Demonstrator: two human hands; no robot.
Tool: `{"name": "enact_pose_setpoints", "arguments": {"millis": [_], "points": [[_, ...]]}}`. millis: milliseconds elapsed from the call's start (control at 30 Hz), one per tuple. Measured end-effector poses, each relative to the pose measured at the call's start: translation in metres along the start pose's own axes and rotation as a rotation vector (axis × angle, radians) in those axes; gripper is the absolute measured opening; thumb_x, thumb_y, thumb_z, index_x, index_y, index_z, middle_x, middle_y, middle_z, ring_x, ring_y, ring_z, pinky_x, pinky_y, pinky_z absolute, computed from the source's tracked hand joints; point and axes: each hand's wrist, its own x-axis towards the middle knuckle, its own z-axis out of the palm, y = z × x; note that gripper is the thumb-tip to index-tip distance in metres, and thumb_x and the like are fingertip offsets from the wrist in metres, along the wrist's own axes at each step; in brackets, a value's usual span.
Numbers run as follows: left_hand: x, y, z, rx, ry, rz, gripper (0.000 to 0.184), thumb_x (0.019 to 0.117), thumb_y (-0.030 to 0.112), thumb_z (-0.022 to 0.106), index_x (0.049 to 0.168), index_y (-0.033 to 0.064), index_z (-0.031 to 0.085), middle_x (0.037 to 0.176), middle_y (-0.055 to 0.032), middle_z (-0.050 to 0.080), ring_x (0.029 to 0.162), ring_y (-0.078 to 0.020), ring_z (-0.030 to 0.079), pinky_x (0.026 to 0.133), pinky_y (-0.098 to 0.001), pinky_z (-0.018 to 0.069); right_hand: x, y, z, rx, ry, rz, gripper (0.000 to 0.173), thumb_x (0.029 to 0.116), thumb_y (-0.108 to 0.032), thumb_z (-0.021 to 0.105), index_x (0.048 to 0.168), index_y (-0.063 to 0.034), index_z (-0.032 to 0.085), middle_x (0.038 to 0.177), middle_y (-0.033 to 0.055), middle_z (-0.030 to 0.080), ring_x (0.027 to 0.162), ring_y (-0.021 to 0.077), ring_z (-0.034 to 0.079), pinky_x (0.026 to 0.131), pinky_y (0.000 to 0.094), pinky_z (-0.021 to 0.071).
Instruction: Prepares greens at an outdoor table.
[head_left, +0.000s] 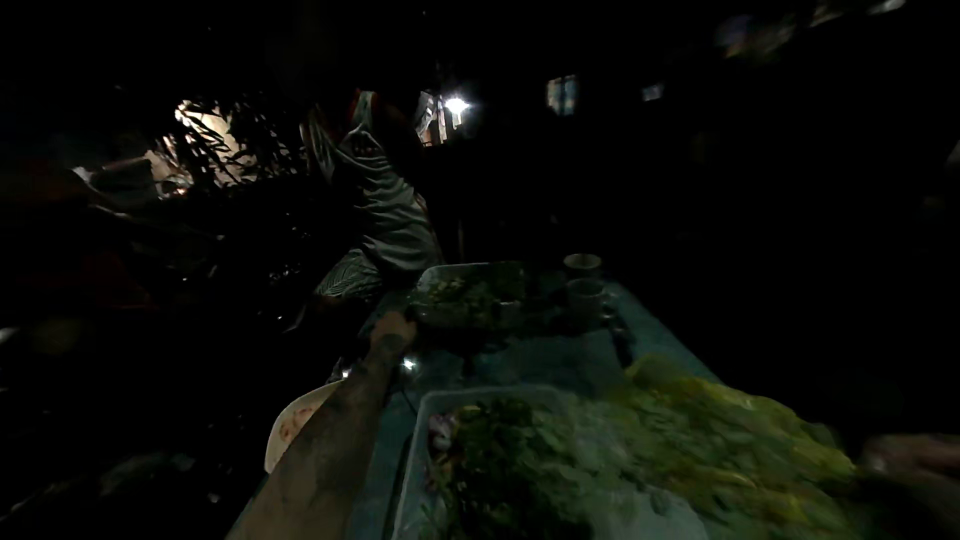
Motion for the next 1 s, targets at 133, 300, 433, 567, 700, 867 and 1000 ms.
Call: {"name": "enact_pose_setpoints", "arguments": {"millis": [133, 300, 433, 567, 700, 867, 1000], "points": [[-0.014, 0.005, -0.01, -0.246, 0.121, 0.154, 0.051, 0.099, 0.031, 0.067, 0.144, 0.0088, 0.056, 0.137, -0.0241, 0.06, 0.126, -0.043, 0.058, 0.104, -0.0631, 0.0452, 0.024, 0.007, 0.047, -0.05, 0.221, 0.111, 0.012, 0.0916, -0.012, 0.071, 0.102, -0.0183, 0.068, 0.091, -0.0072, 0.073, 0.077, 0.0078, 0.071, 0.067, 0.025, 0.0626], [-0.104, 0.027, -0.02, -0.707, 0.145, 0.364, 0.038, 0.0999, 0.013, 0.065, 0.135, 0.0014, 0.054, 0.114, -0.0165, 0.065, 0.097, -0.0258, 0.065, 0.085, -0.0466, 0.0556, 0.061, 0.048, 0.108, 0.11, 0.293, 0.05, 0.011, 0.0893, -0.006, 0.072, 0.1, -0.0074, 0.069, 0.089, 0.0056, 0.074, 0.072, 0.0162, 0.072, 0.063, 0.0306, 0.0635], [-0.157, 0.031, -0.025, -0.658, -0.436, 0.555, 0.033, 0.0969, 0.013, 0.067, 0.128, 0.0045, 0.062, 0.113, -0.0035, 0.067, 0.101, -0.0074, 0.064, 0.09, -0.0261, 0.0534, 0.083, 0.069, 0.156, 0.23, 0.262, 0.065, 0.012, 0.0881, -0.003, 0.074, 0.1, -0.0034, 0.07, 0.093, 0.0094, 0.075, 0.077, 0.0183, 0.073, 0.07, 0.0328, 0.0637], [-0.16, 0.043, -0.011, -0.918, -0.504, 0.614, 0.036, 0.0979, 0.034, 0.069, 0.122, 0.0077, 0.066, 0.103, 0.0026, 0.071, 0.093, -0.0061, 0.068, 0.084, -0.0244, 0.058, 0.09, 0.085, 0.194, 0.225, 0.152, -0.001, 0.013, 0.0853, -0.001, 0.076, 0.098, -0.002, 0.072, 0.095, 0.0086, 0.076, 0.081, 0.0171, 0.074, 0.073, 0.0307, 0.0643], [-0.152, 0.052, -0.011, -1.179, -0.223, 0.322, 0.026, 0.1011, 0.027, 0.065, 0.113, 0.0041, 0.065, 0.09, -0.0007, 0.068, 0.078, -0.007, 0.066, 0.072, -0.023, 0.0572, 0.081, 0.111, 0.206, -0.033, -0.049, -0.301, 0.013, 0.0849, -0.006, 0.076, 0.098, -0.0075, 0.075, 0.11, 0.0069, 0.074, 0.094, 0.0145, 0.072, 0.079, 0.0271, 0.0631], [-0.146, 0.035, 0.006, -1.119, -0.165, 0.106, 0.035, 0.1003, 0.04, 0.064, 0.094, 0.0064, 0.07, 0.077, -0.001, 0.064, 0.067, -0.0091, 0.061, 0.063, -0.0265, 0.0528, 0.062, 0.118, 0.203, -0.347, -0.137, -0.406, 0.008, 0.0894, -0.023, 0.078, 0.097, -0.02, 0.076, 0.103, -0.0004, 0.07, 0.1, 0.0067, 0.067, 0.082, 0.0223, 0.0595], [-0.145, 0.02, 0.002, -1.033, -0.276, 0.194, 0.03, 0.0976, 0.041, 0.068, 0.107, 0.0132, 0.075, 0.078, 0.0041, 0.067, 0.067, -0.0038, 0.061, 0.062, -0.0213, 0.0518, 0.066, 0.113, 0.188, -0.346, -0.234, -0.457, 0.019, 0.0916, -0.029, 0.075, 0.11, -0.022, 0.075, 0.112, -0.0008, 0.07, 0.108, 0.0102, 0.066, 0.088, 0.0283, 0.0593]]}}
